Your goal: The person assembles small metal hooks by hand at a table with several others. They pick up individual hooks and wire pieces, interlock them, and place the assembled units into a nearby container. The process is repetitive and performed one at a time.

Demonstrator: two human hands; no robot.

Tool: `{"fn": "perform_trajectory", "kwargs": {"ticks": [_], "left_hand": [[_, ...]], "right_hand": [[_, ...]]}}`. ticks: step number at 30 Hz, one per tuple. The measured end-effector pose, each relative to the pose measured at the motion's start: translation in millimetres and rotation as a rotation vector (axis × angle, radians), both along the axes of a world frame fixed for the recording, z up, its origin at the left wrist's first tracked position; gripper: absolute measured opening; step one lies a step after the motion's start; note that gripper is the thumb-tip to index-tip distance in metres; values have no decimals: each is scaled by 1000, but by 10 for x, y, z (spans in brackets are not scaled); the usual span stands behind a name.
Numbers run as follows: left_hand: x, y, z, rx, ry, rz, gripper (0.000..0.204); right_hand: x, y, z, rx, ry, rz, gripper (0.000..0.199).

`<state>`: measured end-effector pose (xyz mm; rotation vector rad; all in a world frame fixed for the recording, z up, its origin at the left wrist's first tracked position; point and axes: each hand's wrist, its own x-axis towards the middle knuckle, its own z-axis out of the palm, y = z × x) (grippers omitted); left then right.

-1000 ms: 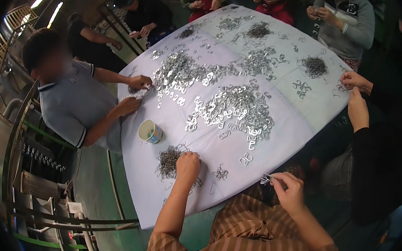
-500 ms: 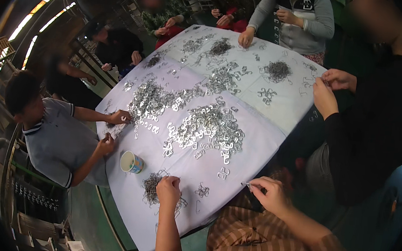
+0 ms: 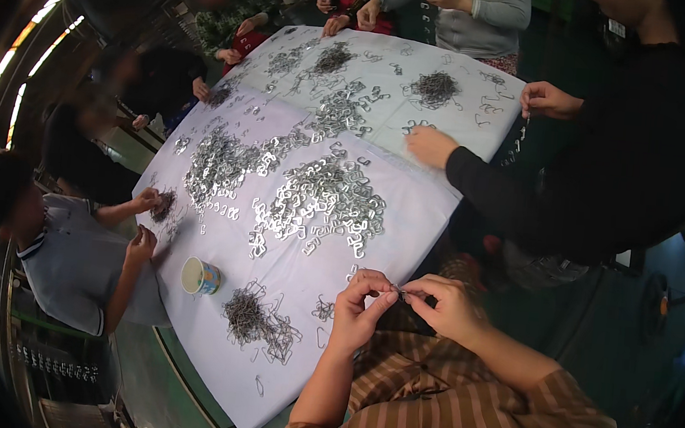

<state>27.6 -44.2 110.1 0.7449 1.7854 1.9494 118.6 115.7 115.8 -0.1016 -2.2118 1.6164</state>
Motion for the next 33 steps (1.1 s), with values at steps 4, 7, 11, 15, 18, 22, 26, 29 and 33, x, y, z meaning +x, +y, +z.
{"fn": "perform_trajectory", "kwargs": {"ticks": [4, 7, 11, 15, 18, 22, 26, 29, 33], "left_hand": [[-35, 54, -42, -2, -11, -11, 9], [-76, 140, -2, -3, -11, -40, 7], [-36, 153, 84, -93, 88, 20, 7], [-55, 53, -131, -70, 180, 76, 9], [-58, 102, -118, -80, 175, 20, 10], [-19, 186, -24, -78, 290, -4, 13], [-9, 256, 29, -96, 248, 90, 28], [-22, 409, -43, -158, 240, 167, 32], [90, 562, -151, -475, 484, 157, 31]], "right_hand": [[21, 3, 21, 44, -8, 5, 13], [32, 27, -129, 50, 3, -3, 13], [26, 22, -164, 0, 52, -36, 15], [-47, 11, -185, -167, 61, 27, 13], [34, 39, -77, -201, 77, -20, 13], [98, 74, -3, -142, 192, -100, 12], [133, 118, 129, -83, 283, -185, 10], [215, 183, 332, -73, 360, -264, 10], [326, 343, 560, -35, 491, -320, 10]]}}
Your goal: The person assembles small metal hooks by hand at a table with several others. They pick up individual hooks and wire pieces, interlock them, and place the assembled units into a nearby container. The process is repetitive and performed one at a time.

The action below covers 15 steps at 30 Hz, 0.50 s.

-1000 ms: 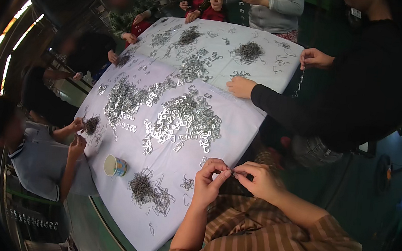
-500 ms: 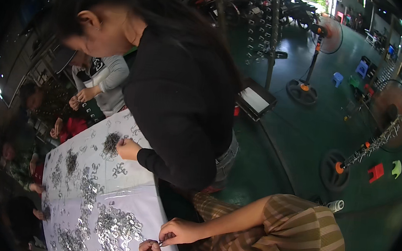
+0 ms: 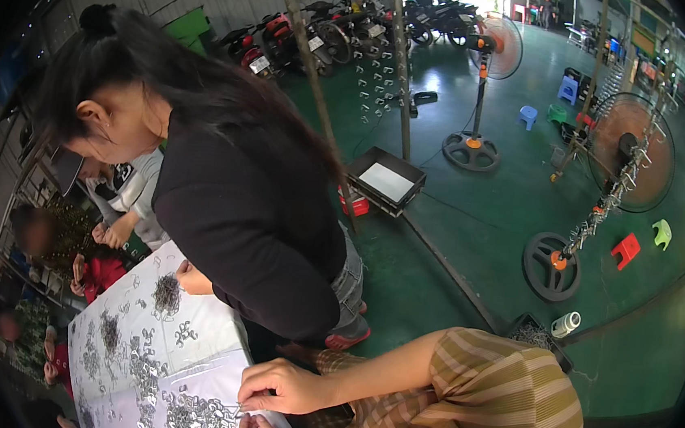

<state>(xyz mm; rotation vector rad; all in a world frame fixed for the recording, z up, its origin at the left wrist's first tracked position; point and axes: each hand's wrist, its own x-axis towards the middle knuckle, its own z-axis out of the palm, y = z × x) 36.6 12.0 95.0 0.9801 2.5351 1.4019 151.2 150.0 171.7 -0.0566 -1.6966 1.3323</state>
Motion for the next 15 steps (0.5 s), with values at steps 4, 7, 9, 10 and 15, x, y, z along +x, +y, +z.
{"fn": "perform_trajectory", "kwargs": {"ticks": [4, 7, 9, 10, 15], "left_hand": [[20, -8, -248, -47, 226, -81, 31], [-51, -14, -417, -83, 331, -118, 33], [-59, -36, -437, -112, 360, -127, 34], [-69, -37, -448, -116, 337, -123, 35], [-151, -82, -589, -116, 281, -89, 36]], "right_hand": [[331, 115, 439, 38, 31, -108, 10], [598, 212, 713, 85, 79, -252, 10], [748, 287, 848, 129, 138, -366, 9], [862, 298, 958, 159, 155, -422, 8], [1368, 361, 1378, 173, 218, -603, 6]]}}
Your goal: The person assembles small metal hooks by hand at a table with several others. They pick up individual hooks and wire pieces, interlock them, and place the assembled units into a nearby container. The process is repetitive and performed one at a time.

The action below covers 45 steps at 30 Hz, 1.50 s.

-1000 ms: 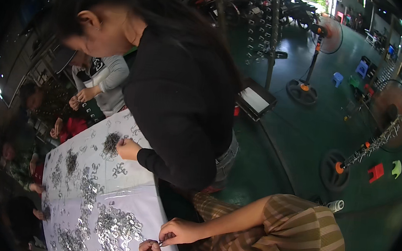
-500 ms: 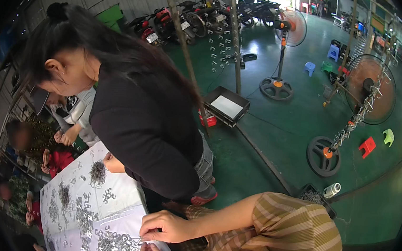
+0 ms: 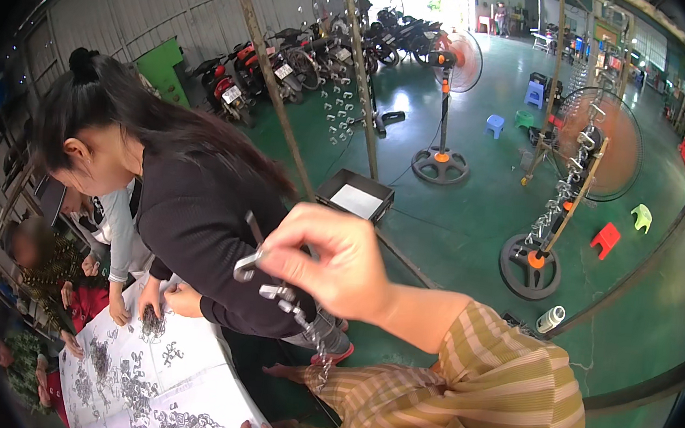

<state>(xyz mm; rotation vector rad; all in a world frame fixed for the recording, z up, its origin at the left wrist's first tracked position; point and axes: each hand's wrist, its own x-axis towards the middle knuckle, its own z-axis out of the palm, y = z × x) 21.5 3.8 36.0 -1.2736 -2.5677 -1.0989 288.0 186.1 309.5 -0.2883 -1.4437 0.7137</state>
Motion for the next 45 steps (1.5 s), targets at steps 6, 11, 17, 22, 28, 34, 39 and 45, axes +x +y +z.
{"fn": "perform_trajectory", "kwargs": {"ticks": [6, 11, 17, 22, 28, 34, 39, 45], "left_hand": [[-16, 16, -136, 67, -7, -29, 36], [-13, 16, -129, 90, 13, -34, 35], [38, -7, -42, 94, 46, -27, 33], [34, -19, -65, 106, 46, -38, 32], [21, -43, -99, 75, 71, -22, 31], [-1, -22, -136, 42, 91, -13, 30], [56, 2, -98, 37, 142, -2, 29], [132, -49, 100, 22, 214, 8, 27]], "right_hand": [[655, -37, 504, -11, 109, -194, 9], [1171, -36, 814, 126, 83, -466, 11], [1902, -48, 1073, 198, 9, -718, 17], [2467, -198, 1371, 160, 54, -846, 19], [3060, -234, 1731, 266, 71, -1075, 26], [3617, -305, 2197, 282, -57, -1258, 21], [3804, -412, 2496, 272, -153, -1398, 18], [3791, -571, 2691, 62, -267, -1297, 16]]}}
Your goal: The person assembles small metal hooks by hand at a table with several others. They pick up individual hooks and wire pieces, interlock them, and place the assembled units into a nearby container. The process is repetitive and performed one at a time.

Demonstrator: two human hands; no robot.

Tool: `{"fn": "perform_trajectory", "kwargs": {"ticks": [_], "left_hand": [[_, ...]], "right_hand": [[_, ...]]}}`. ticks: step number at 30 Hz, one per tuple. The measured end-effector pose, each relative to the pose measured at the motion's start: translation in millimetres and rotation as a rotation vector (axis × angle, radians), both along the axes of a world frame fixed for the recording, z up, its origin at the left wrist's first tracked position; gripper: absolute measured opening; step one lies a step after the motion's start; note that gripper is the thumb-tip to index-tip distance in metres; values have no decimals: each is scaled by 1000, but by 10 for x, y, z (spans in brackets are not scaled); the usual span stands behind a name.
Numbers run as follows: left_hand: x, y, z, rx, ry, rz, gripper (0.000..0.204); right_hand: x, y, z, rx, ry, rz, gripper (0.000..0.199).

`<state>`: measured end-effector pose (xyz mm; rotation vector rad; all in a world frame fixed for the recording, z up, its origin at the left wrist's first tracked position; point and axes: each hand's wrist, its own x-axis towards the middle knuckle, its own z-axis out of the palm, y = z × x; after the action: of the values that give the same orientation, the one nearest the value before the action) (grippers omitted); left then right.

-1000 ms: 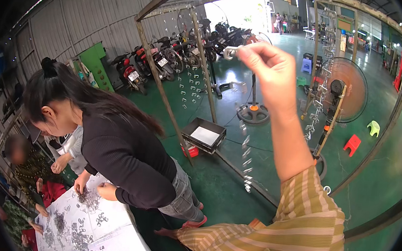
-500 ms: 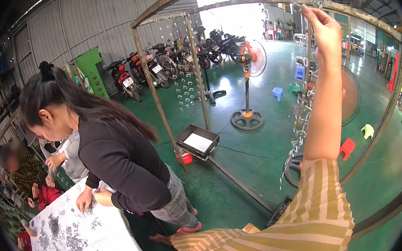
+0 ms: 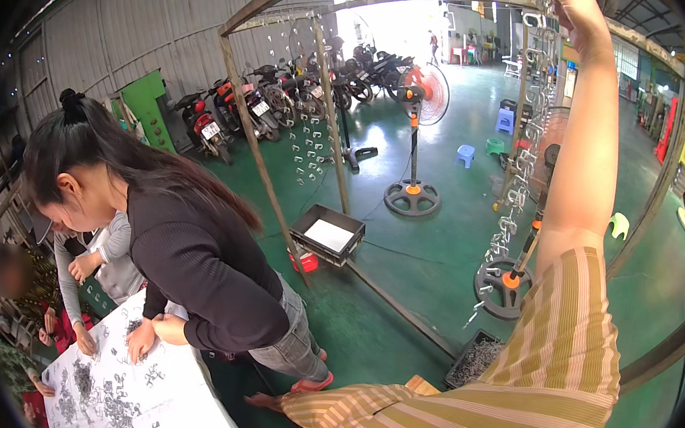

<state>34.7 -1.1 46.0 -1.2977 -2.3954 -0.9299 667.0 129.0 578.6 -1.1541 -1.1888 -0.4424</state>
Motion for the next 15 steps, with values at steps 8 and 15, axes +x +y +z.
{"fn": "perform_trajectory", "kwargs": {"ticks": [8, 15], "left_hand": [[-21, 1, -41, 32, 19, 3, 26], [-51, 30, -19, 5, -37, 16, 26]], "right_hand": [[-144, -166, -9, -152, 41, 49, 14], [-237, -219, -44, -127, 30, -25, 14]]}}
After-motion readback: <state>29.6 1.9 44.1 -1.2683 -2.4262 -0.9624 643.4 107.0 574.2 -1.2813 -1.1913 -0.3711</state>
